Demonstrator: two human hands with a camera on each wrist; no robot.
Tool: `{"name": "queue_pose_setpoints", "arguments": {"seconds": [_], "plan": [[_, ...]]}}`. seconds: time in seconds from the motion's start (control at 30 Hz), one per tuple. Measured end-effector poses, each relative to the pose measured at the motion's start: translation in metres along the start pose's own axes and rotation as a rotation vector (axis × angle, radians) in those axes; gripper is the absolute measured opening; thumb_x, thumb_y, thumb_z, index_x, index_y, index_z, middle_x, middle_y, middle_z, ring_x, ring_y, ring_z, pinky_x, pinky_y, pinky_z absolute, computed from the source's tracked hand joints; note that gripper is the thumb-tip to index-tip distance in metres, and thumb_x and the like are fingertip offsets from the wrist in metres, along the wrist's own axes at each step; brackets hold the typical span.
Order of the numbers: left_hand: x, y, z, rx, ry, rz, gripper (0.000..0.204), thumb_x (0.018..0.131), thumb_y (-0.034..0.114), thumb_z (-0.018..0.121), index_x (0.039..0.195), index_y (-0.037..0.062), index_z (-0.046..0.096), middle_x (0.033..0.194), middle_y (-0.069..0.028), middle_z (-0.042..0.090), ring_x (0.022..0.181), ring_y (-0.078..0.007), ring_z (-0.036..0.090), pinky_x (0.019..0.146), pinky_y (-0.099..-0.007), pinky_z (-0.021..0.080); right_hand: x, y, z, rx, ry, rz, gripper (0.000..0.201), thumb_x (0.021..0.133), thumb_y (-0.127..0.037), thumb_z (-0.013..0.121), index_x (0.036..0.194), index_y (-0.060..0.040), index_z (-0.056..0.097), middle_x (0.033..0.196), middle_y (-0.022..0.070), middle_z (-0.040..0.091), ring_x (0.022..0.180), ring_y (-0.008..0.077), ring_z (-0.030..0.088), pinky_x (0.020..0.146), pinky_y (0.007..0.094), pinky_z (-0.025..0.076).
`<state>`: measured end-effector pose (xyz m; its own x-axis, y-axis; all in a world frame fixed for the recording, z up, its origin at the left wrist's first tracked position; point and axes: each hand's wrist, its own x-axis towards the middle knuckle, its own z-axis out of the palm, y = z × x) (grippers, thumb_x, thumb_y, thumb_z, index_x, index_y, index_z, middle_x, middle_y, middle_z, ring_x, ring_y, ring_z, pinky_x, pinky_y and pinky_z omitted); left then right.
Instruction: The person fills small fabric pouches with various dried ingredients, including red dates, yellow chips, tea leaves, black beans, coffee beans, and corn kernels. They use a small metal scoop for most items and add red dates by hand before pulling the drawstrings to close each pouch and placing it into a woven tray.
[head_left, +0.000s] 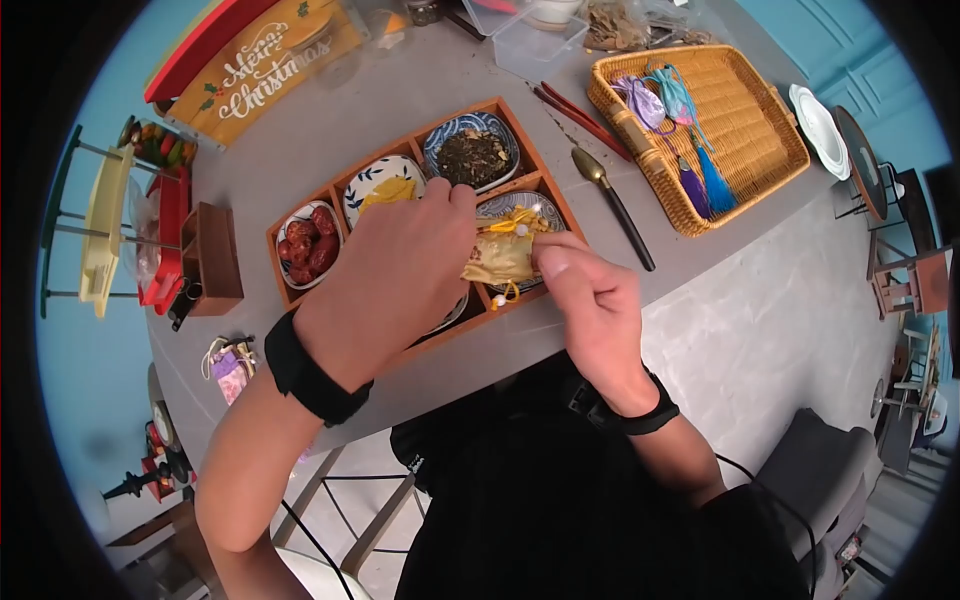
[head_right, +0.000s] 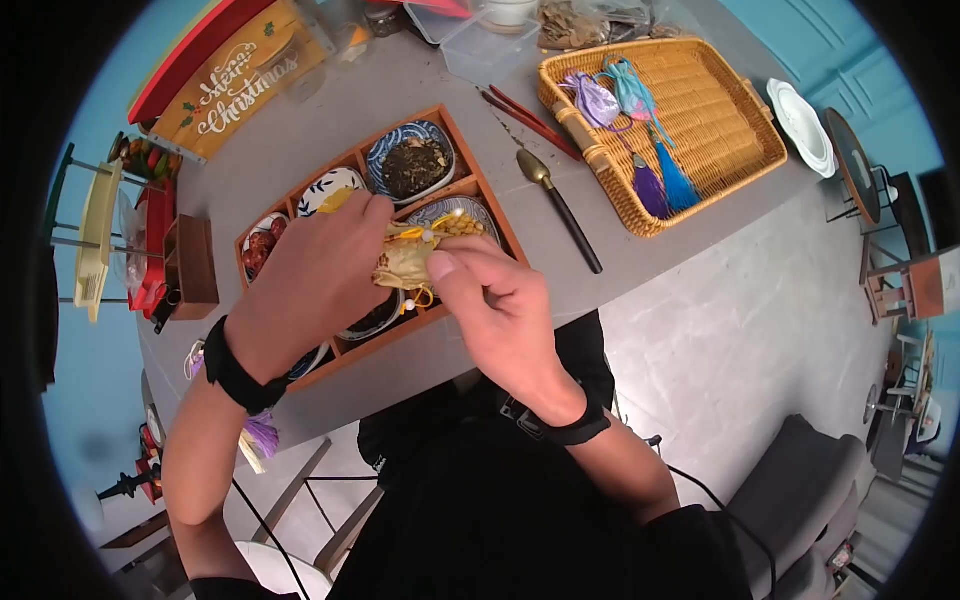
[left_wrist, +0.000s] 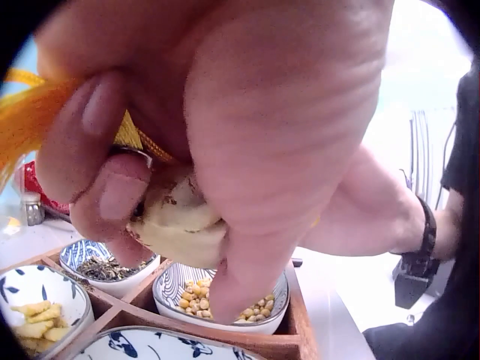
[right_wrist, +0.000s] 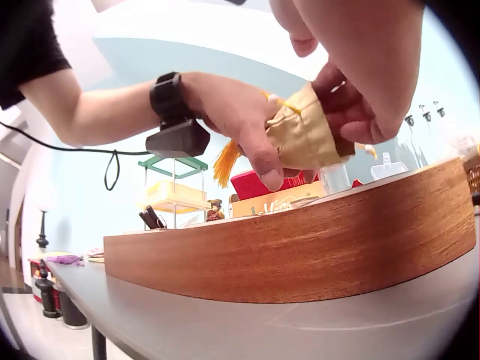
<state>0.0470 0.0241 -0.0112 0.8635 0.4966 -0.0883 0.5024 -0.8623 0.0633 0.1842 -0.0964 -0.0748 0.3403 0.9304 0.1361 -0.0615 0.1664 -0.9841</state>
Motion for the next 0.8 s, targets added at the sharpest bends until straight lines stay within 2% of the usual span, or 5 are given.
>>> {"name": "queue_pose_setpoints", "arguments": {"seconds": [0.4,0.5,0.63,0.7,0.8], "plan": [[-0.012,-0.010,0.005,-0.259,-0.103,-0.126,0.038,0.075,0.014,0.071,0.100,-0.0025,0.048,0.093,-0.0226,0.061,0.089,-0.0413,0.061,0.073,-0.0474,0.048,0.006,-0.006,-0.004,-0.040,-0.249,0.069,0.026,0.092,-0.016,0.065,0.110,0.0030,0.064,0.100,0.0055,0.064,0.092,0.0100,0.057,0.078,0.0247,0.046],[-0.017,-0.013,0.002,-0.252,-0.117,-0.151,0.036,0.075,0.012,0.070,0.099,-0.0039,0.048,0.089,-0.0220,0.063,0.086,-0.0399,0.062,0.071,-0.0455,0.050,0.004,-0.007,-0.007,0.019,-0.004,0.194,0.031,0.092,-0.013,0.064,0.119,0.0034,0.060,0.108,0.0091,0.065,0.097,0.0128,0.059,0.086,0.0270,0.047],[-0.020,-0.015,0.003,-0.104,0.009,-0.131,0.033,0.075,0.010,0.069,0.098,-0.0041,0.049,0.084,-0.0202,0.064,0.080,-0.0374,0.065,0.068,-0.0430,0.052,0.001,-0.003,-0.003,-0.064,0.316,-0.055,0.043,0.094,-0.009,0.060,0.133,0.0060,0.049,0.127,0.0177,0.060,0.118,0.0201,0.057,0.099,0.0317,0.044],[-0.016,-0.008,0.005,-0.093,-0.006,-0.148,0.033,0.075,0.010,0.070,0.098,-0.0034,0.049,0.084,-0.0197,0.064,0.078,-0.0363,0.066,0.066,-0.0424,0.052,0.000,-0.005,0.001,-0.320,-0.150,-0.048,0.048,0.094,-0.012,0.060,0.136,0.0074,0.045,0.132,0.0197,0.057,0.124,0.0236,0.053,0.101,0.0335,0.043],[-0.014,-0.005,0.008,-0.053,-0.022,-0.192,0.033,0.075,0.009,0.070,0.098,-0.0021,0.049,0.085,-0.0192,0.064,0.077,-0.0342,0.066,0.064,-0.0411,0.053,0.001,-0.002,0.008,-0.339,-0.040,-0.062,0.054,0.093,-0.016,0.062,0.137,0.0085,0.043,0.132,0.0230,0.056,0.123,0.0251,0.054,0.099,0.0319,0.044]]}}
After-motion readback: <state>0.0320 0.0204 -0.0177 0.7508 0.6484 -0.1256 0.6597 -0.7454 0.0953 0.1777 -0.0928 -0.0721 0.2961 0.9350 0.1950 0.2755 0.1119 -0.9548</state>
